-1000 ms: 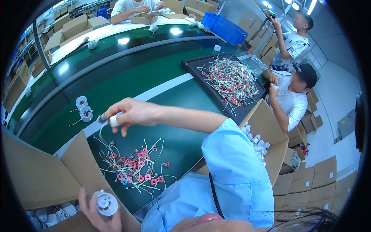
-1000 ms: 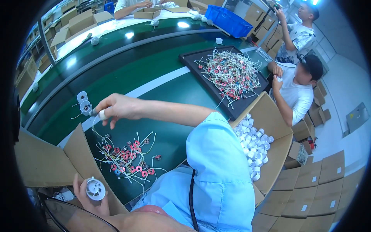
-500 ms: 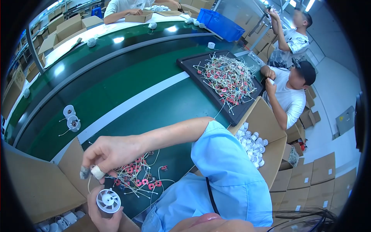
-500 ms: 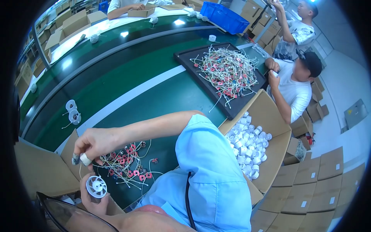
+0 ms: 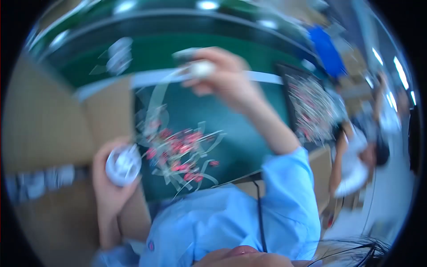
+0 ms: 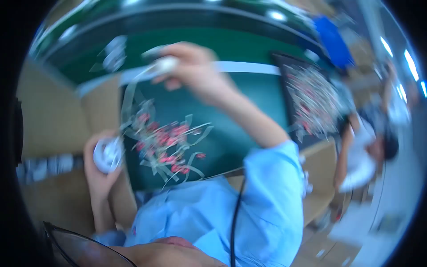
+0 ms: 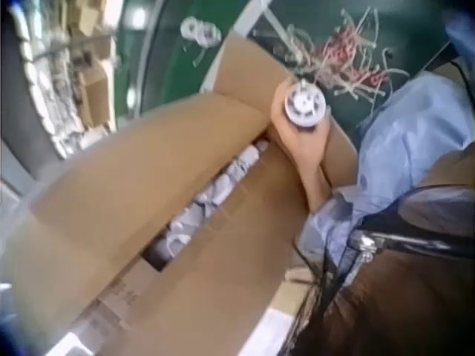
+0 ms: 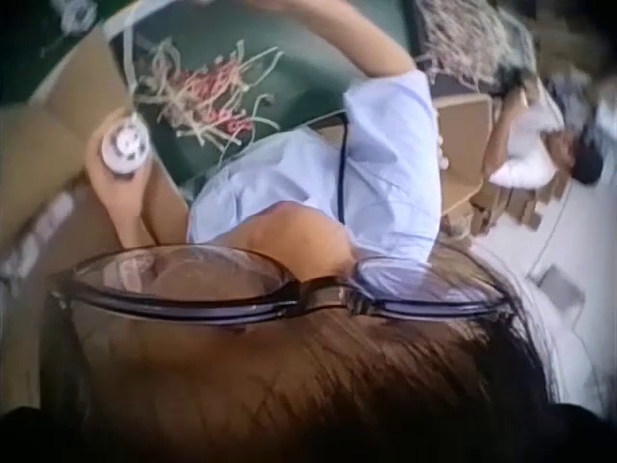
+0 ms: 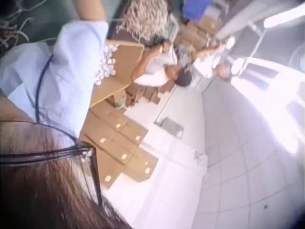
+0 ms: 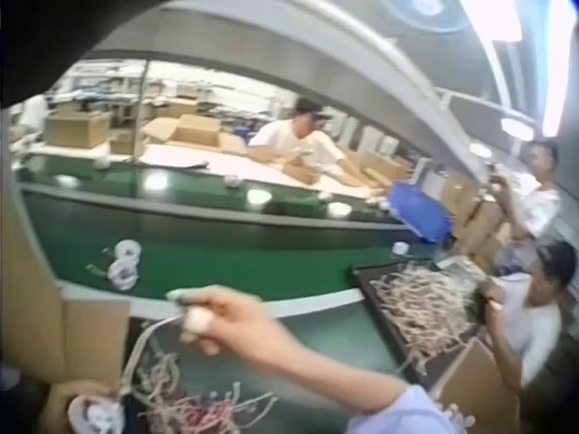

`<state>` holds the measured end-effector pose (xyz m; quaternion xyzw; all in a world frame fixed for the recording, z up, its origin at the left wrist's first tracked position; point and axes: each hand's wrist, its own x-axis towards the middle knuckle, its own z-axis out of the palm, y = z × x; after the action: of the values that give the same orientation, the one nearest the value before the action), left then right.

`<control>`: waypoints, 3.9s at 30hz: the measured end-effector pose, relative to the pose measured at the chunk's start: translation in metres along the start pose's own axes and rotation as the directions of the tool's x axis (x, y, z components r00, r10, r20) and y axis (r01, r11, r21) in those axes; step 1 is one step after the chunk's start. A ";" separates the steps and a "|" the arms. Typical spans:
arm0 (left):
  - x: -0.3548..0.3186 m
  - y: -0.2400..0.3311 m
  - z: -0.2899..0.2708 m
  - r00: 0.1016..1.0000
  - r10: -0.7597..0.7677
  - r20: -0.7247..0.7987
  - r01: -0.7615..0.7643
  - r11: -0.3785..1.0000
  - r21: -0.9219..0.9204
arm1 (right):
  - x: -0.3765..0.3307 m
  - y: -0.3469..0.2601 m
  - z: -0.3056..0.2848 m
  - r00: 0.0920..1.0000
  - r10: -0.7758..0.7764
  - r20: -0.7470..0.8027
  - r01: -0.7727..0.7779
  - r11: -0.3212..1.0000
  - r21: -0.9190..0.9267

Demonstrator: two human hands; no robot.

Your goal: The worker manually assembles small light components by inserting them into white plastic housings on a factory production line.

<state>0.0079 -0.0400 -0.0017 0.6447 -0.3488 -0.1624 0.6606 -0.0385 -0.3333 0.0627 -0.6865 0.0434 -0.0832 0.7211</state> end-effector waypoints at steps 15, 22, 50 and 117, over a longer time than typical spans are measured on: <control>0.012 0.007 -0.001 1.000 -0.019 -0.014 0.020 0.999 0.025 | -0.027 -0.008 0.044 0.909 -0.405 0.094 0.415 0.902 -0.121; 0.004 -0.007 -0.009 0.995 0.019 -0.103 0.013 0.952 0.306 | 0.002 0.006 0.048 0.976 -0.078 0.202 0.026 0.969 0.244; -0.001 -0.015 -0.005 0.981 -0.097 -0.167 0.120 0.984 0.132 | -0.009 0.019 0.035 0.962 -0.030 0.270 -0.074 0.927 0.367; 0.000 0.012 0.010 0.976 0.119 -0.184 -0.011 0.865 0.501 | -0.005 0.035 0.092 0.707 -0.475 0.524 0.706 0.515 -0.487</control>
<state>-0.0021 -0.0458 0.0094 0.7941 -0.3290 0.0239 0.5104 -0.0247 -0.2410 0.0321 -0.8686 -0.2893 -0.1920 0.3536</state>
